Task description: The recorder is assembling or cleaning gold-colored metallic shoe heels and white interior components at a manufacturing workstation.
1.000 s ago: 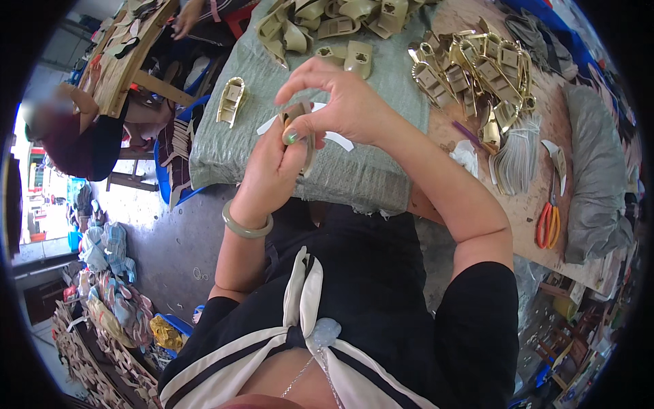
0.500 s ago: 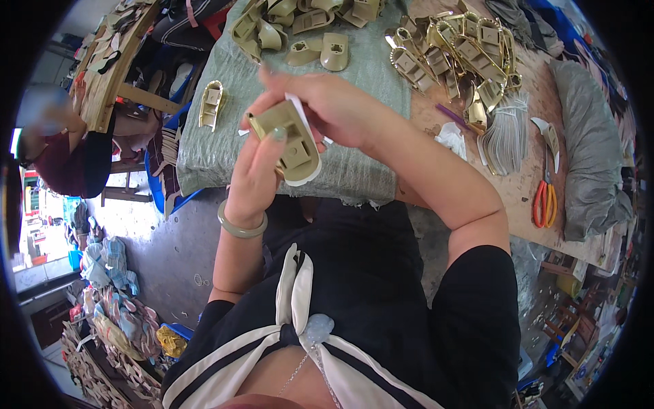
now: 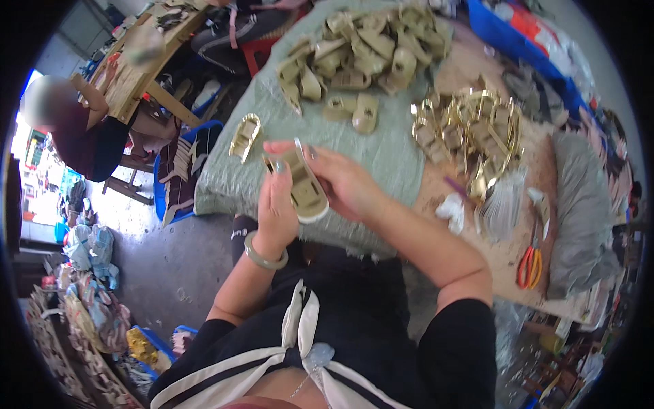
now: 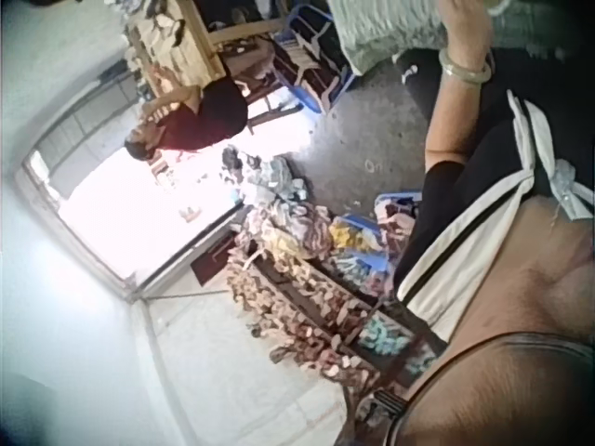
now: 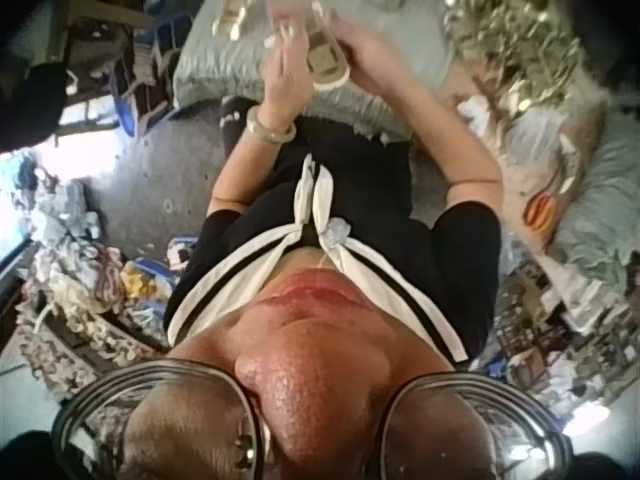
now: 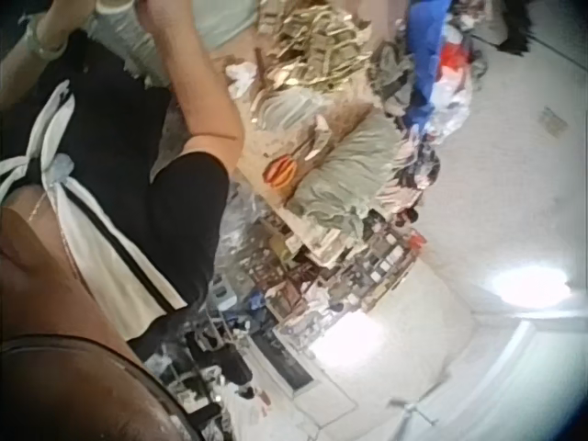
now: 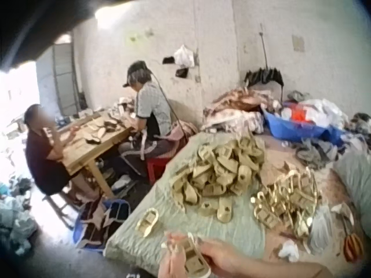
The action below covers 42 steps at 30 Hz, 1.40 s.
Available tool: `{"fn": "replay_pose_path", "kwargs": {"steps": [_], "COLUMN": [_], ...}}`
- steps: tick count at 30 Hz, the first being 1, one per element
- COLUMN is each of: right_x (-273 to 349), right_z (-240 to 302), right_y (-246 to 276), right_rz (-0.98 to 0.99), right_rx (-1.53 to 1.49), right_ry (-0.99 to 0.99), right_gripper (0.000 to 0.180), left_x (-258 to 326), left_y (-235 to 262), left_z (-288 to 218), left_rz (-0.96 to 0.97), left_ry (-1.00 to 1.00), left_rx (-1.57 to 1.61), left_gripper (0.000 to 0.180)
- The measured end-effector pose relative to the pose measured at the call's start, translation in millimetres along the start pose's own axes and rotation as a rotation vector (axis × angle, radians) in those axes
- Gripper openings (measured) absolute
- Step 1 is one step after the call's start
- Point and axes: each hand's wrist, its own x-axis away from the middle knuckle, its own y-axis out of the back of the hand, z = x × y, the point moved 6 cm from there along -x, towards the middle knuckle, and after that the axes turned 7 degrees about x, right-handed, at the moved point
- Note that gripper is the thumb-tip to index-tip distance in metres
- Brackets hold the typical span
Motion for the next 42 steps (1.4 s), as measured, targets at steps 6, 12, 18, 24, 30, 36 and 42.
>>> {"fn": "replay_pose_path", "kwargs": {"steps": [6, 12, 18, 24, 30, 36, 42], "right_x": [26.6, 29.4, 16.1, 17.0, 14.6, 8.9, 11.0], "right_z": [-7.6, -4.4, 4.6, 1.5, -9.6, -10.9, -9.7], "right_y": [11.0, 7.6, 17.0, 28.9, 30.2, 12.0, 20.4], "right_rz": [-0.211, -0.337, -0.266, -0.279, -0.297, -0.159, -0.173], "right_rx": [-0.064, 0.509, 0.191, 0.280, 0.189, 0.034, 0.459], "right_ry": [0.030, 0.213, 0.036, 0.112, -0.040, -0.041, 0.083], "right_gripper": [0.047, 0.032, 0.036, 0.033, 0.040, 0.040, 0.047], "left_x": [15.2, 20.1, 6.1, 5.9, 11.0, 3.3, 3.5], "left_y": [-23.3, -10.0, -9.9, -10.4, -5.2, 3.1, -9.2], "left_z": [-12.0, -0.4, -11.4, 0.8, 17.3, 15.2, 6.9], "left_rz": [0.221, 0.135, 0.173, 0.266, 0.216, 0.173, 0.131], "left_ry": [-0.414, -0.011, -0.120, -0.037, 0.119, 0.169, 0.073], "left_rx": [-0.576, -0.725, -0.566, -0.574, -0.212, 0.023, -0.103], "left_gripper": [0.031, 0.034, 0.037, 0.038, 0.045, 0.053, 0.046]}}
